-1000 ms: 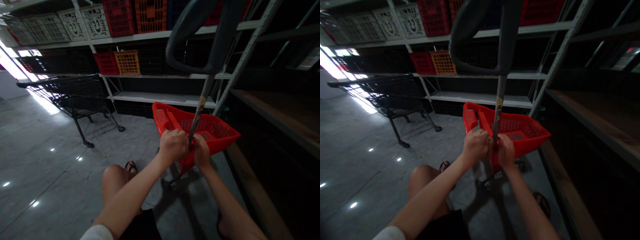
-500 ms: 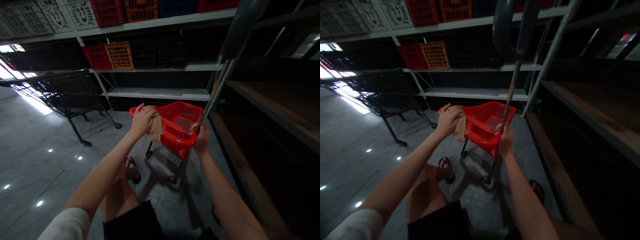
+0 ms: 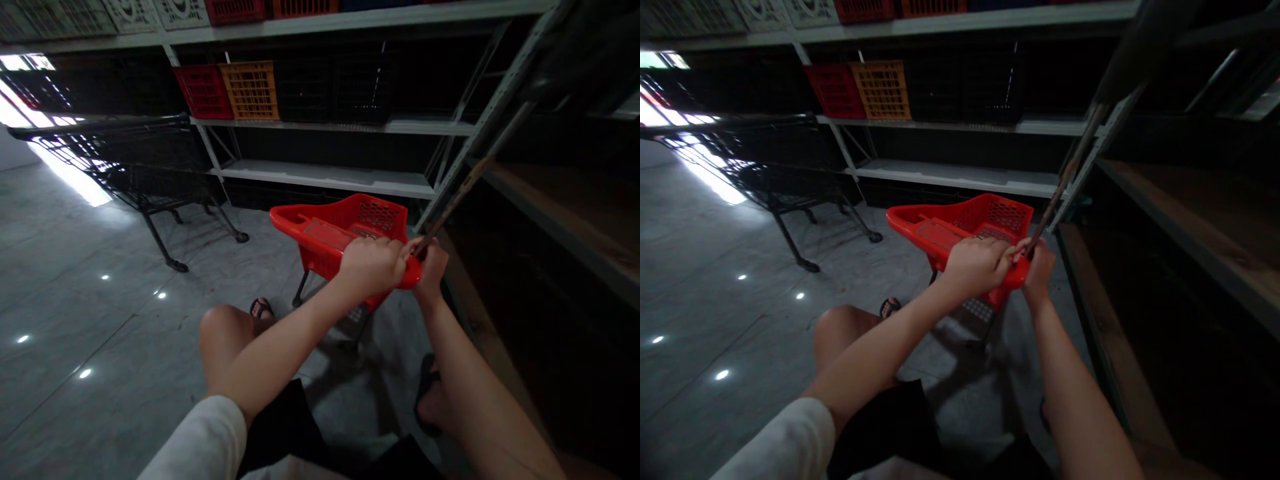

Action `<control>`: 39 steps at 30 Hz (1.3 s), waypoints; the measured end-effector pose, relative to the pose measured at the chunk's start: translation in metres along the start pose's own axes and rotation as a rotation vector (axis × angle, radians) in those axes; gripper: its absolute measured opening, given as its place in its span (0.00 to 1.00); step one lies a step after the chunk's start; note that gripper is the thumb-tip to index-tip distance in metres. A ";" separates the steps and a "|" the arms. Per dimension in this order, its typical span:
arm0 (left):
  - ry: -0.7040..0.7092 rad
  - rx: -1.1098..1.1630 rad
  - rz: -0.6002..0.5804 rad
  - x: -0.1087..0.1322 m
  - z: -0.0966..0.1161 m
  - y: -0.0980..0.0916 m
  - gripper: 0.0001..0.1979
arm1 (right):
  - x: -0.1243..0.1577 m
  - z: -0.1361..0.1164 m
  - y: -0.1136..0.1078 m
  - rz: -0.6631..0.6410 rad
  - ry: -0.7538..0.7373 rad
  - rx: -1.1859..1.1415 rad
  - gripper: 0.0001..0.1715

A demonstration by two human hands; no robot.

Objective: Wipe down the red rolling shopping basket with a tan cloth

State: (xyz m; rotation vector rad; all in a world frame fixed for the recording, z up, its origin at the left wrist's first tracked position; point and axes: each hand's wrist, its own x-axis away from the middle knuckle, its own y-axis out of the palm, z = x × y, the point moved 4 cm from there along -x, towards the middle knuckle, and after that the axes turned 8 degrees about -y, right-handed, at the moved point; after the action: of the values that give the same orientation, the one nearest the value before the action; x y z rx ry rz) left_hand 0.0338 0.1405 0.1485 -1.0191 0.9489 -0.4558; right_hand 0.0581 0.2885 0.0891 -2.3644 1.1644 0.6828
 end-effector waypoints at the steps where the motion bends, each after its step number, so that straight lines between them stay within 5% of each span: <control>1: 0.032 -0.007 0.025 0.001 -0.003 -0.002 0.19 | -0.003 0.000 -0.006 -0.001 0.007 0.016 0.31; 4: 0.090 -0.038 0.135 0.005 -0.053 -0.018 0.18 | -0.012 0.006 -0.020 -0.018 0.067 -0.060 0.30; 8: -0.215 0.022 0.233 0.008 -0.155 -0.037 0.18 | -0.019 0.015 -0.025 -0.117 0.143 -0.157 0.36; 10: -0.299 0.108 0.264 0.005 -0.171 -0.035 0.19 | -0.020 0.019 -0.024 -0.124 0.155 -0.192 0.37; 13: -0.234 0.237 0.306 0.000 -0.124 -0.018 0.19 | -0.020 0.022 -0.022 -0.108 0.129 -0.210 0.37; 16: -0.020 0.282 0.238 0.000 -0.029 0.005 0.20 | -0.020 0.021 -0.029 -0.069 0.098 -0.117 0.35; 18: 0.089 0.233 0.158 0.001 0.022 0.017 0.20 | -0.017 0.013 -0.039 0.010 0.075 -0.037 0.24; 21: 0.115 0.151 0.159 -0.002 0.041 0.021 0.20 | -0.003 -0.015 -0.059 0.259 -0.027 0.060 0.10; 24: 0.144 0.089 0.258 0.002 0.006 0.012 0.19 | 0.023 -0.050 -0.059 0.386 -0.207 0.134 0.10; 29: -0.002 0.138 0.359 0.013 -0.105 -0.015 0.18 | 0.052 -0.073 -0.004 -0.150 -0.594 0.589 0.13; 34: -0.281 0.307 0.285 -0.016 -0.205 -0.029 0.22 | 0.050 -0.066 0.027 -0.155 -0.803 0.746 0.20; 37: -0.379 0.337 0.223 -0.031 -0.224 -0.028 0.20 | 0.046 -0.061 0.028 -0.135 -0.833 0.753 0.20; 39: -0.416 0.310 0.218 -0.029 -0.214 -0.026 0.19 | 0.043 -0.055 0.018 -0.127 -0.795 0.761 0.21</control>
State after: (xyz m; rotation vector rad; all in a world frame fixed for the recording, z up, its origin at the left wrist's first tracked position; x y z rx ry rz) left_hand -0.1588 0.0388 0.1429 -0.6821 0.5837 -0.1877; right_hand 0.0797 0.2217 0.1052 -1.3134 0.7132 0.8286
